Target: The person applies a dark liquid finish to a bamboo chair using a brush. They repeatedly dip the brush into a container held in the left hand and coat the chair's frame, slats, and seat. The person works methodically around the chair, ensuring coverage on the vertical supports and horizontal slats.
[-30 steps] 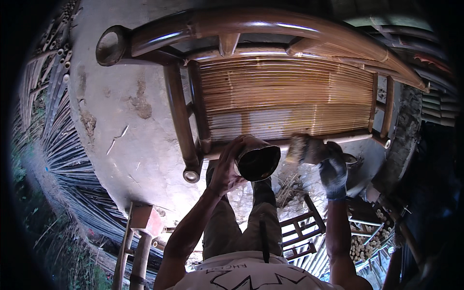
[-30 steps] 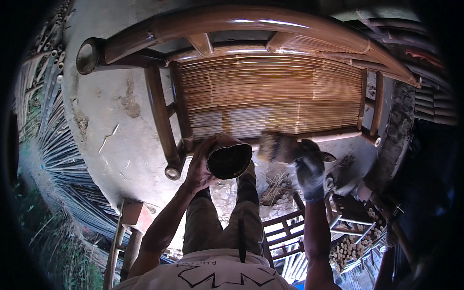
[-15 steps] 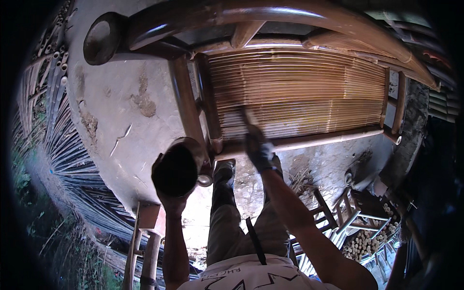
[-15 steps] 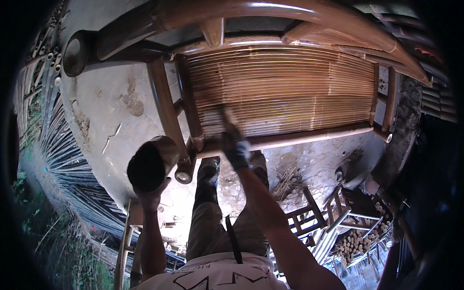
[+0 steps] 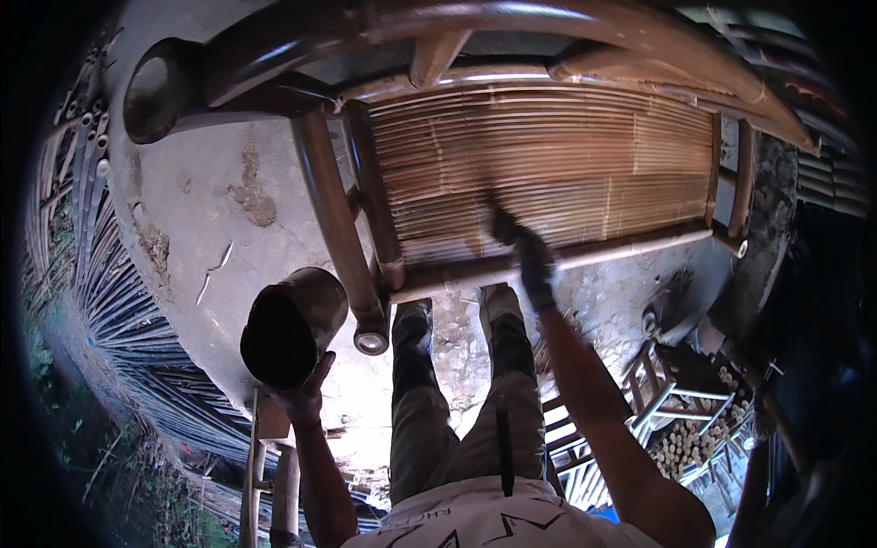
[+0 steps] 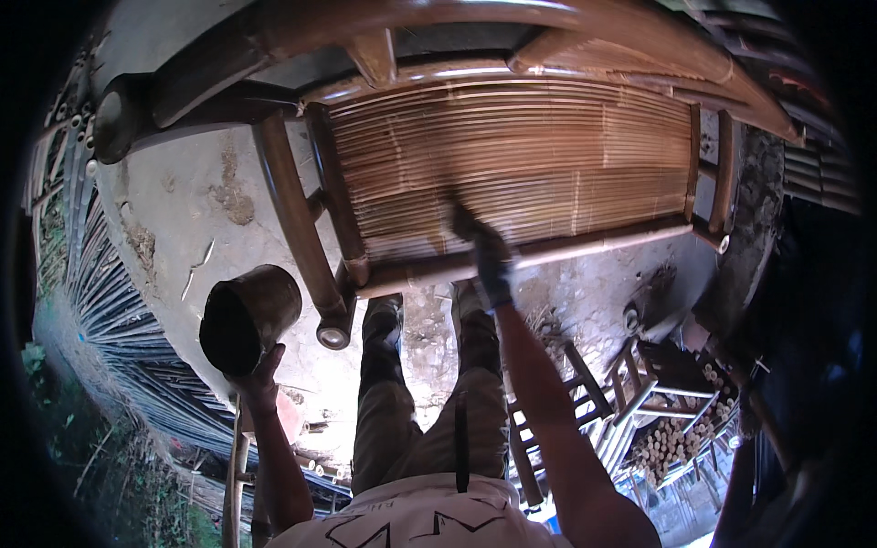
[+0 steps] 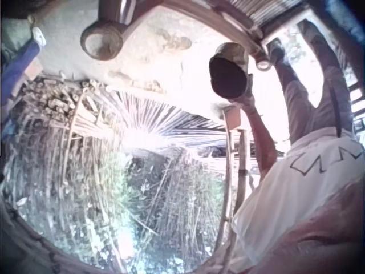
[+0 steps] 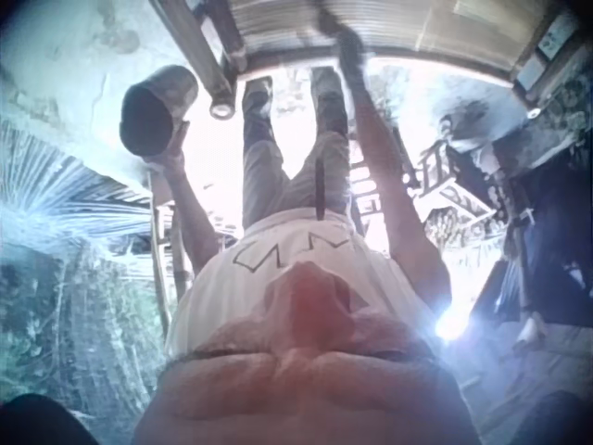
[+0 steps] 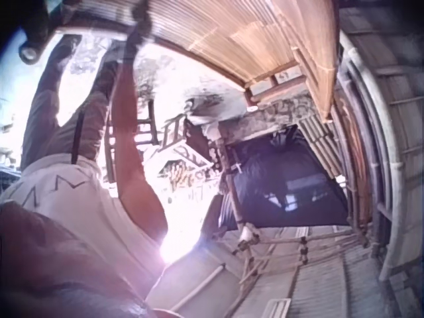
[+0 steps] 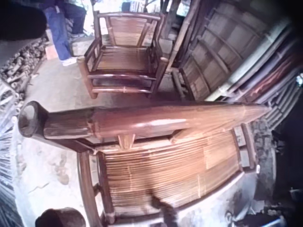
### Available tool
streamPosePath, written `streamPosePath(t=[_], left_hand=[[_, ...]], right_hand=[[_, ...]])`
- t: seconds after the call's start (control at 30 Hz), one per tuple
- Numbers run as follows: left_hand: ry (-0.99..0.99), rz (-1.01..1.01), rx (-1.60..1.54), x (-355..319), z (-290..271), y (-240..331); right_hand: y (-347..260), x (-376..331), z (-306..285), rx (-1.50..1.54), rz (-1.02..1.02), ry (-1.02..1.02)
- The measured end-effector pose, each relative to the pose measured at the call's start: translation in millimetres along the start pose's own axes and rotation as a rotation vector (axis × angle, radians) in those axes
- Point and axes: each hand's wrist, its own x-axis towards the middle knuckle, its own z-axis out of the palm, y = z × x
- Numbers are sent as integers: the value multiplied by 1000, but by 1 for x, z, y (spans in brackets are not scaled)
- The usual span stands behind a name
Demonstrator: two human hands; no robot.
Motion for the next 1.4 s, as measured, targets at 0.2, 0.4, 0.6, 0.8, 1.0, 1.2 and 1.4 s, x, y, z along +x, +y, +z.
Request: streamPosePath(t=[0.2,0.4,0.6,0.8,1.0,1.2,1.4], left_hand=[[13,-198,-284,-3,12,11],[74,-215,-206,4,9,14],[104,-163,-260,5,-4,16],[83,-118,-150,2,-6,10],[108,-159,-99,-6,-5,-6],[48,-63,-103,2,2,21],[23,-24,-109,0,9,40]], right_hand=[[-17,41,-133,-495,-310,431],[-8,-71,26,-685,-154,-28],[-79,-93,154,-259,-308,-177],[-55,-64,130,78,13,-215],[-116,-21,91,-713,-546,-772],[-111,-43,108,-753,-728,-881],[-61,18,-55,-510,-356,-743]])
